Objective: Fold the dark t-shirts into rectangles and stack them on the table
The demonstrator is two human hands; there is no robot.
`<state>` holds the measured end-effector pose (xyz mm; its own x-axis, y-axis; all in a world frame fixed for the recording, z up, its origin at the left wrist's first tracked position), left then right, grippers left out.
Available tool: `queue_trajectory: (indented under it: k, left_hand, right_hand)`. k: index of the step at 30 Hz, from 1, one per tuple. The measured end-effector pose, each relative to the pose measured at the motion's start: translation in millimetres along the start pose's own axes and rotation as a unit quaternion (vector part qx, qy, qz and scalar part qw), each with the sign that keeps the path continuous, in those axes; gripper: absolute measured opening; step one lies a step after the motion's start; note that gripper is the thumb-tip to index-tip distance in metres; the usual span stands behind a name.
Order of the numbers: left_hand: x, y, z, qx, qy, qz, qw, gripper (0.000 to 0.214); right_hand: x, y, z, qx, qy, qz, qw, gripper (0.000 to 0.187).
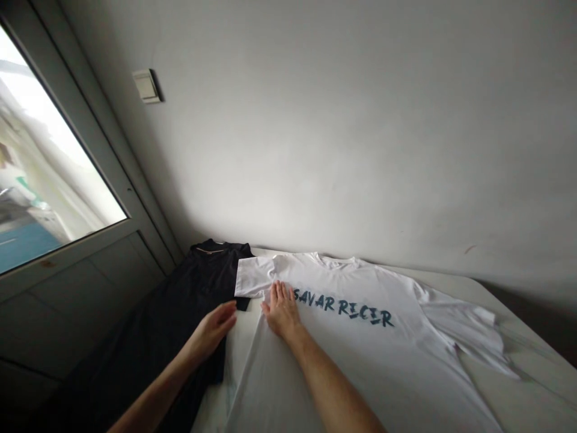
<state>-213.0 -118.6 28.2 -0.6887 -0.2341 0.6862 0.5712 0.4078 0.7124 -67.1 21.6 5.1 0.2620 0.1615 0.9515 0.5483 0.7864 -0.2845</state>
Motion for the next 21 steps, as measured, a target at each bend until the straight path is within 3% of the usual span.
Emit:
queue_trajectory:
  k: [3,5,7,14,18,21]
  left_hand:
    - [32.4,24.1,97.0,0.079,0.095,0.081,0.989,0.051]
    - [41.0,37.6,138.8,0.09,0.12,0.104,0.983,0.051]
    - [42.3,45.0,163.9,0.093,0.127,0.118,0.98,0.048]
    - [39.4,63.3,197.9,0.078,0.107,0.143,0.981,0.012]
    - [39.1,85.1,208.7,0.045,0.075,0.085,0.993,0.005]
    - [31.7,107.9,209.9,0.018,0.058,0.012,0.998,0.014]
  right_hand:
    - [-1.8,-2.8,1.0,-0.006,-0.021,0.003,1.0,0.072]
    - [-1.9,-4.2,1.3,-0.007,-0.026,0.004,1.0,0.07]
    - [-1.9,-4.2,1.6,-0.007,-0.023,0.007,1.0,0.069]
    - [-2.8,0.1,3.0,-0.009,0.0,0.026,1.0,0.071]
    - [-5.0,0.9,1.7,-0.004,0.026,0.028,0.999,0.072]
    - [-5.8,8.7,5.7,-0.018,0.054,0.046,0.997,0.07]
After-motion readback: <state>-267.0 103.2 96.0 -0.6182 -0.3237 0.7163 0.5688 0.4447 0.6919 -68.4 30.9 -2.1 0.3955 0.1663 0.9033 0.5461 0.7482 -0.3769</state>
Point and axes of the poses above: each hand's wrist, its own z-axis towards the middle knuckle, its own x-axis out of the back of the hand, y = z × x, the point moved 9 cm from there along z, towards the middle knuckle, and after that the axes turned 14 degrees about x, right-handed, at the moved point
